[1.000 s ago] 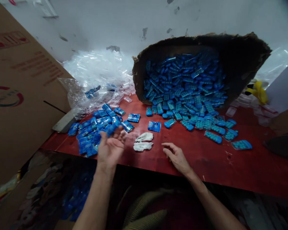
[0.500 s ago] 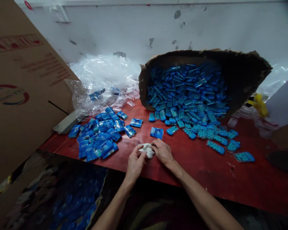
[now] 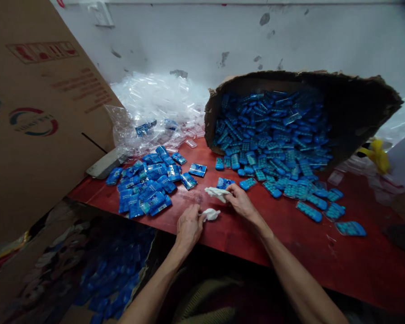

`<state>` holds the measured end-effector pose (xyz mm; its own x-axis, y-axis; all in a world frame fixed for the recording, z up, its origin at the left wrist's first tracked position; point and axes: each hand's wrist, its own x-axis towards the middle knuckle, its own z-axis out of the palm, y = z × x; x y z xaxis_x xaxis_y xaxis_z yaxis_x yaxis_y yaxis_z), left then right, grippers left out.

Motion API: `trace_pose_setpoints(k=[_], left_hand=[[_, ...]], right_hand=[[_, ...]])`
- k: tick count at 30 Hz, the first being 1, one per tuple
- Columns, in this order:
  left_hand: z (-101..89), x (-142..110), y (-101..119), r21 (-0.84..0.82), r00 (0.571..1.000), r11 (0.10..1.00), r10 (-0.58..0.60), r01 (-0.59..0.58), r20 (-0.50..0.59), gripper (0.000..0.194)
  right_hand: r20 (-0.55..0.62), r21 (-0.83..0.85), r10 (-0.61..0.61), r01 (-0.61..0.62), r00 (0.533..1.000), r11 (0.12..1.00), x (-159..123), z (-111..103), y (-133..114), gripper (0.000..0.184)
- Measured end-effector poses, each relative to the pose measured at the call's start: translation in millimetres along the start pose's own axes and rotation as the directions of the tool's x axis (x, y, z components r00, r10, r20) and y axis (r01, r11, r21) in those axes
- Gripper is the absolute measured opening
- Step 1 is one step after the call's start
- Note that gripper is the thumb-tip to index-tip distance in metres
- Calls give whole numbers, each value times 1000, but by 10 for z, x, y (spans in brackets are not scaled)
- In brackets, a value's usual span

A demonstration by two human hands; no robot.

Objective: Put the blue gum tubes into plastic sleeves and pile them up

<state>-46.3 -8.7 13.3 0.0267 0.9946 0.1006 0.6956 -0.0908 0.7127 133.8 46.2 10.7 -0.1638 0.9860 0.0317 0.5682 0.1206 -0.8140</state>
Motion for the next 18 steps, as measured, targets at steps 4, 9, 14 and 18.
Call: trace_pose_setpoints(k=[4,9,14,18], left_hand=[[-22,16,119,-349,997,936,-35,55,62,17],[-57,234,156,-201,996,980,29,-11,83,12],[25,385,29,42,991,997,61,-67,123,12],[62,363,33,63,986,995,67,-78,156,18]], right_hand=[[-35,152,9,-4,999,988,-77,-36,42,18],[112,132,-51,36,992,991,-128,150,-69,20],[93,-26,-52,54,994,998,-142,163,-195,24],[-24,-219,-74,67,997,973,-237,78,-288,26]])
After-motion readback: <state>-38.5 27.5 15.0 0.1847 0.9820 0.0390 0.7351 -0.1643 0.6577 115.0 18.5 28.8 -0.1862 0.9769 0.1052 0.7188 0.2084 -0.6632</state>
